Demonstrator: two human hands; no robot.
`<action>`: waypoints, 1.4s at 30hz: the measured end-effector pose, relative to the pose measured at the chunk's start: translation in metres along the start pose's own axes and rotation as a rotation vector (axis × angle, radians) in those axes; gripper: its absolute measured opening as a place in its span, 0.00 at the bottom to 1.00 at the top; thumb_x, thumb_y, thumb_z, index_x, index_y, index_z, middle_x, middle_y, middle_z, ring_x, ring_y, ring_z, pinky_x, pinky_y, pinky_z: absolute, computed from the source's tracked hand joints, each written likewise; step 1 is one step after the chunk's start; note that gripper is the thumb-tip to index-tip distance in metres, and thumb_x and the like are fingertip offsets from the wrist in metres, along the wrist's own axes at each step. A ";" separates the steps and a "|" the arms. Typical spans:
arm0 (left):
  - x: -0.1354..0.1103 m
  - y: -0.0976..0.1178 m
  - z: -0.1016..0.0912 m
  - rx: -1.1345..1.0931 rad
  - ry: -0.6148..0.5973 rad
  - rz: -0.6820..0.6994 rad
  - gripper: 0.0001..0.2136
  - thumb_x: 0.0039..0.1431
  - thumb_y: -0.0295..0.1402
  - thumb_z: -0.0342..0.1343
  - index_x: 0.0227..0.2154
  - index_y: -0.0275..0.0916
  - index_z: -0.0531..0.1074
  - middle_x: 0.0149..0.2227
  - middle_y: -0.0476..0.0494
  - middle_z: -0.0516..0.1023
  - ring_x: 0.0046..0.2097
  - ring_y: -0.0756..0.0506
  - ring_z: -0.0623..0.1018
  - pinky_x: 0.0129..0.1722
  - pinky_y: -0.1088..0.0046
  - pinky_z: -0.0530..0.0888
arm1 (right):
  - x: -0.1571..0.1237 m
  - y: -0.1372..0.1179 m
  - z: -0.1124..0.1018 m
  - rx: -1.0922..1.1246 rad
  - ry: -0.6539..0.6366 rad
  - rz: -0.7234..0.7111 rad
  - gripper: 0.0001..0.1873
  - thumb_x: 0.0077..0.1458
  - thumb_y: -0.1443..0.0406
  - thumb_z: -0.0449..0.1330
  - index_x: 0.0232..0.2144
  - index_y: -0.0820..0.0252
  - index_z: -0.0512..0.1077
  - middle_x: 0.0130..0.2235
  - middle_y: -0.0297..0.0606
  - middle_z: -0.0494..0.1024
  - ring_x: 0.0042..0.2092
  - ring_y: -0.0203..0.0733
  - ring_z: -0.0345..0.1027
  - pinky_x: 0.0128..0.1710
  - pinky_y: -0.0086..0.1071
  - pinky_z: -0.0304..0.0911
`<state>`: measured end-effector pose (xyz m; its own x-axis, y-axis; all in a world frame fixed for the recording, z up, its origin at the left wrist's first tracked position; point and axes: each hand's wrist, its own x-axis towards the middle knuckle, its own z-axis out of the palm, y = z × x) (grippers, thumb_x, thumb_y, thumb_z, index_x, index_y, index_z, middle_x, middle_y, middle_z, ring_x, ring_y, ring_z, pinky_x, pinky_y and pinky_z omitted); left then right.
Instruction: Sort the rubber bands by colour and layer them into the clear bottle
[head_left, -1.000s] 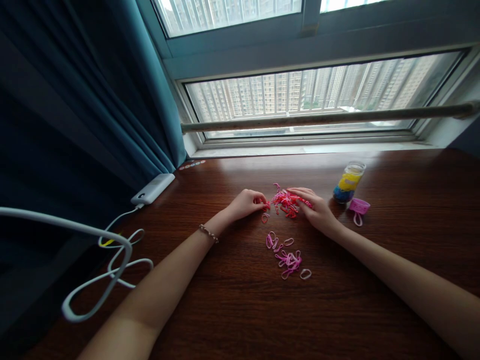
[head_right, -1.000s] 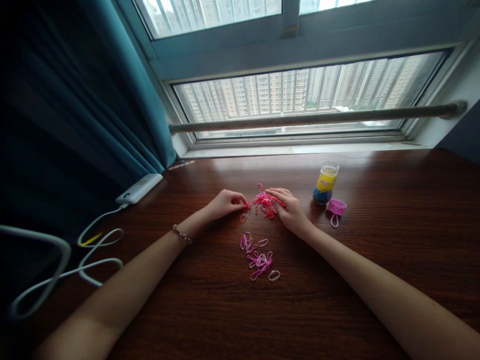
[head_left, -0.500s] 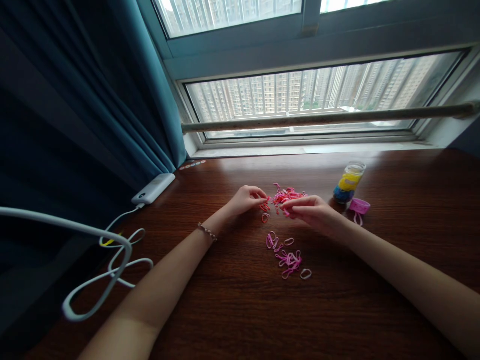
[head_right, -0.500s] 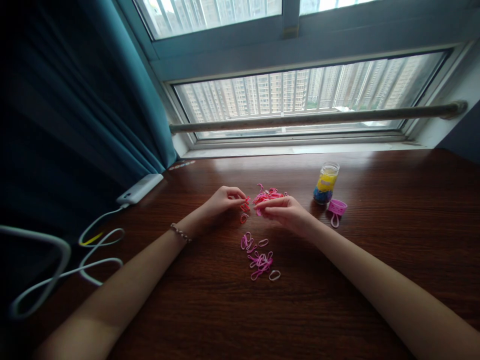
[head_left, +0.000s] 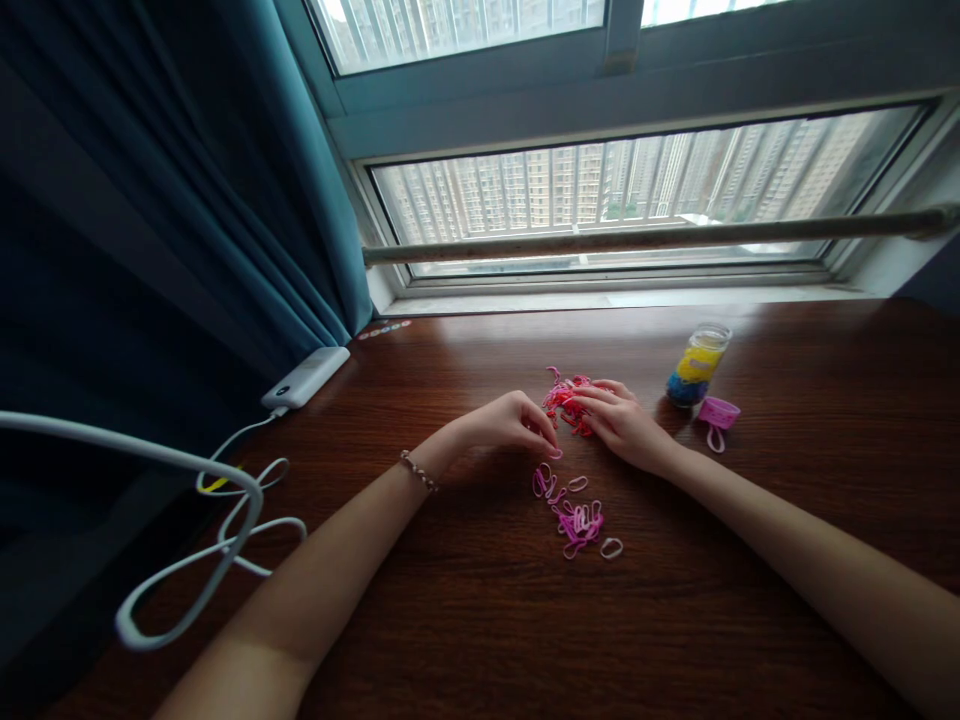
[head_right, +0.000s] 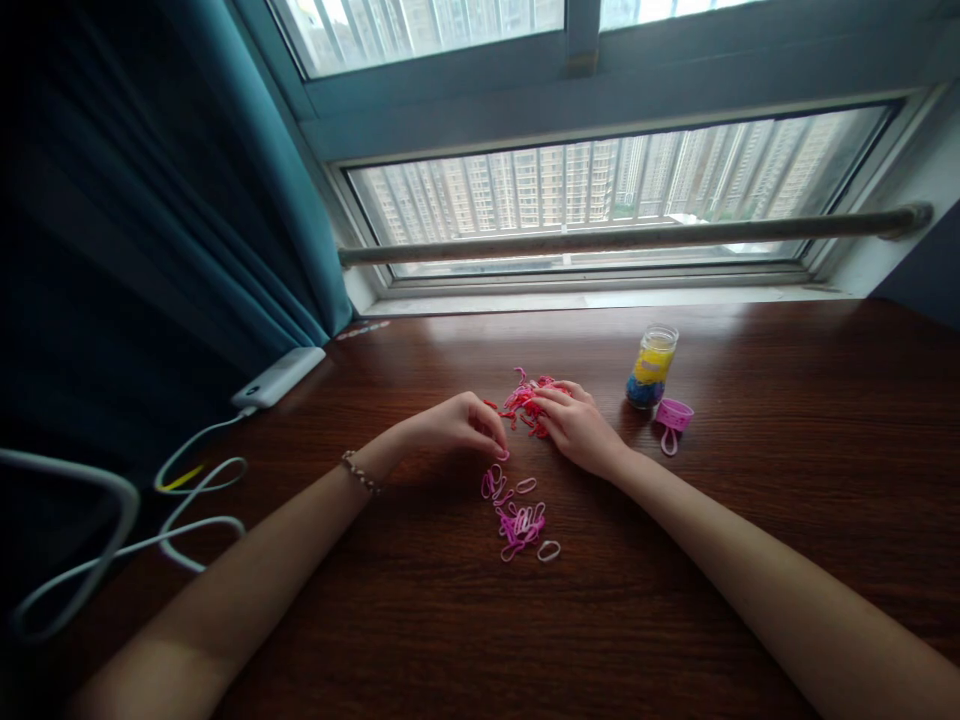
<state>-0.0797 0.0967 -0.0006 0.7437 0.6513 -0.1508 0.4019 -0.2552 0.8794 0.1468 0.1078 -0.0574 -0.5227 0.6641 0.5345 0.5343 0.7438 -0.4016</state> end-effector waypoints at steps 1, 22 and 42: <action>0.000 0.001 0.001 0.015 -0.020 0.016 0.11 0.45 0.36 0.60 0.28 0.32 0.77 0.28 0.42 0.77 0.32 0.48 0.74 0.31 0.75 0.69 | -0.001 0.001 0.001 -0.023 -0.018 0.006 0.17 0.57 0.66 0.51 0.49 0.52 0.67 0.51 0.37 0.69 0.52 0.50 0.56 0.51 0.49 0.56; 0.004 -0.025 -0.014 0.359 0.114 -0.070 0.09 0.50 0.34 0.55 0.29 0.33 0.75 0.27 0.45 0.76 0.28 0.51 0.71 0.27 0.79 0.65 | 0.002 0.002 0.001 0.025 0.026 -0.057 0.15 0.57 0.69 0.49 0.44 0.57 0.71 0.45 0.42 0.73 0.49 0.48 0.61 0.50 0.45 0.59; -0.001 -0.027 -0.026 0.293 0.188 -0.135 0.11 0.43 0.37 0.61 0.25 0.33 0.73 0.27 0.45 0.76 0.28 0.50 0.72 0.25 0.78 0.65 | 0.003 -0.005 -0.007 0.328 0.247 0.191 0.07 0.50 0.69 0.57 0.31 0.59 0.75 0.36 0.39 0.76 0.40 0.43 0.70 0.42 0.35 0.65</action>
<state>-0.1056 0.1216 -0.0123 0.5735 0.8059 -0.1470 0.6456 -0.3343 0.6866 0.1471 0.1060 -0.0483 -0.2399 0.7833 0.5735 0.3464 0.6210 -0.7032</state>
